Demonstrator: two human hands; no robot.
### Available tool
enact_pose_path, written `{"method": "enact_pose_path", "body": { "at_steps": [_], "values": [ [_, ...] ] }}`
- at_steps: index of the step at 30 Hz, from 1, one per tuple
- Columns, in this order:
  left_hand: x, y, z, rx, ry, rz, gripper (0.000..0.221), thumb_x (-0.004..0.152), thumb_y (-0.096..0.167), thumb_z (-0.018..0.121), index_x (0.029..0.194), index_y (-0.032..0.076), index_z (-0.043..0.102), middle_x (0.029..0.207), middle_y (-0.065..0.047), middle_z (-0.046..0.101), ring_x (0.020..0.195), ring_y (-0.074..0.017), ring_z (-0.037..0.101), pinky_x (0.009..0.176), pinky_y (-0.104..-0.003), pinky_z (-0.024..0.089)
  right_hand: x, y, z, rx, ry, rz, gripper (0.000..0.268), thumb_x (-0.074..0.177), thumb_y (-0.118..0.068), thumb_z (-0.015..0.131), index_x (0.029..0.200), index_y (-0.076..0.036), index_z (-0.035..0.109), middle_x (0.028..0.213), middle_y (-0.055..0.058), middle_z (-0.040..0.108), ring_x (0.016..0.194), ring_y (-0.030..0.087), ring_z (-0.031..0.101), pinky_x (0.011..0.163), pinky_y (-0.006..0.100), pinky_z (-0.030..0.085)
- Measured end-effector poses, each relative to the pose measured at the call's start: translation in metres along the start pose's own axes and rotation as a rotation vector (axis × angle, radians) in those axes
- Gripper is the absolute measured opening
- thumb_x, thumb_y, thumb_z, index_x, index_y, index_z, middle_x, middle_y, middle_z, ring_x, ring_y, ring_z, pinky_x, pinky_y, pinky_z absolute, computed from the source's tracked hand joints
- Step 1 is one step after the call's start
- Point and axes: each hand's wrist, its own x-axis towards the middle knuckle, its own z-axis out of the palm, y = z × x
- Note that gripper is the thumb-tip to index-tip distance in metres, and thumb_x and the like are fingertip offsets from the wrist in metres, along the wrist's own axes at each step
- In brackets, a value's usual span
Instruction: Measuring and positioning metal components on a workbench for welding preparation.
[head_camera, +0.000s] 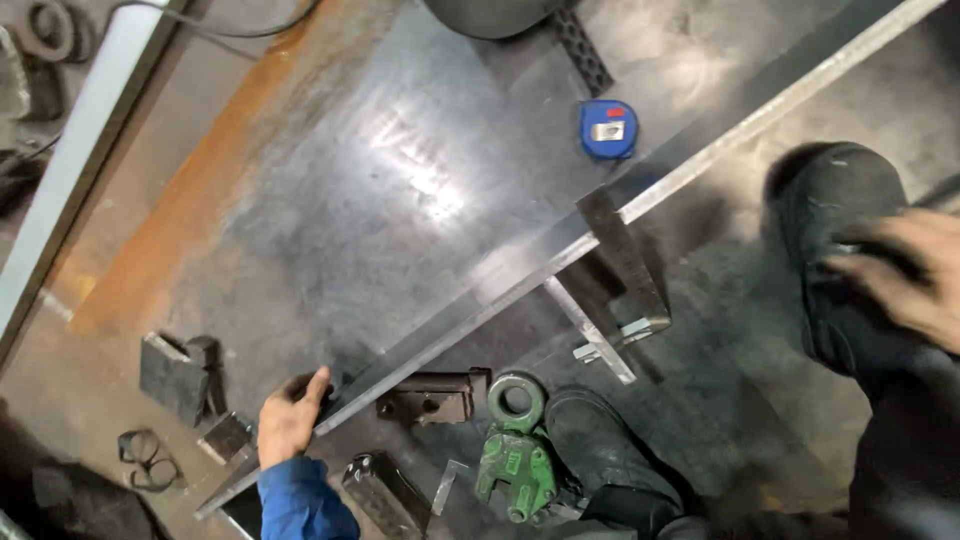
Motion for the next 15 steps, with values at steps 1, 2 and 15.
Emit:
{"method": "enact_pose_path", "body": {
  "at_steps": [1,2,15],
  "values": [
    [0.000,0.002,0.000,-0.008,0.013,-0.007,0.055,0.092,0.051,0.067,0.116,0.003,0.077,0.105,-0.014,0.081,0.101,-0.0233,0.075,0.092,-0.035,0.053,0.021,-0.021,0.000,0.003,0.000,-0.016,0.039,0.099,-0.040,0.065,0.118,-0.007,0.074,0.096,0.014,0.073,0.089,0.027,0.075,0.081,0.038,0.060],
    [0.000,0.004,-0.001,-0.015,0.005,-0.012,0.054,0.091,0.051,0.068,0.116,0.003,0.077,0.104,-0.013,0.081,0.101,-0.0227,0.075,0.092,-0.035,0.053,0.041,-0.044,0.001,-0.099,-0.156,-0.048,0.045,0.093,-0.046,0.067,0.119,-0.010,0.074,0.098,0.012,0.075,0.089,0.028,0.076,0.081,0.039,0.061],
    [-0.024,0.019,-0.007,-0.016,0.159,-0.117,0.060,0.088,0.066,0.061,0.121,0.018,0.076,0.102,-0.007,0.081,0.104,-0.0266,0.076,0.093,-0.040,0.054,0.007,0.035,0.044,0.244,-0.676,-0.323,0.036,0.092,-0.030,0.061,0.105,0.001,0.074,0.095,0.017,0.070,0.093,0.039,0.066,0.077,0.050,0.050]
  ]
}}
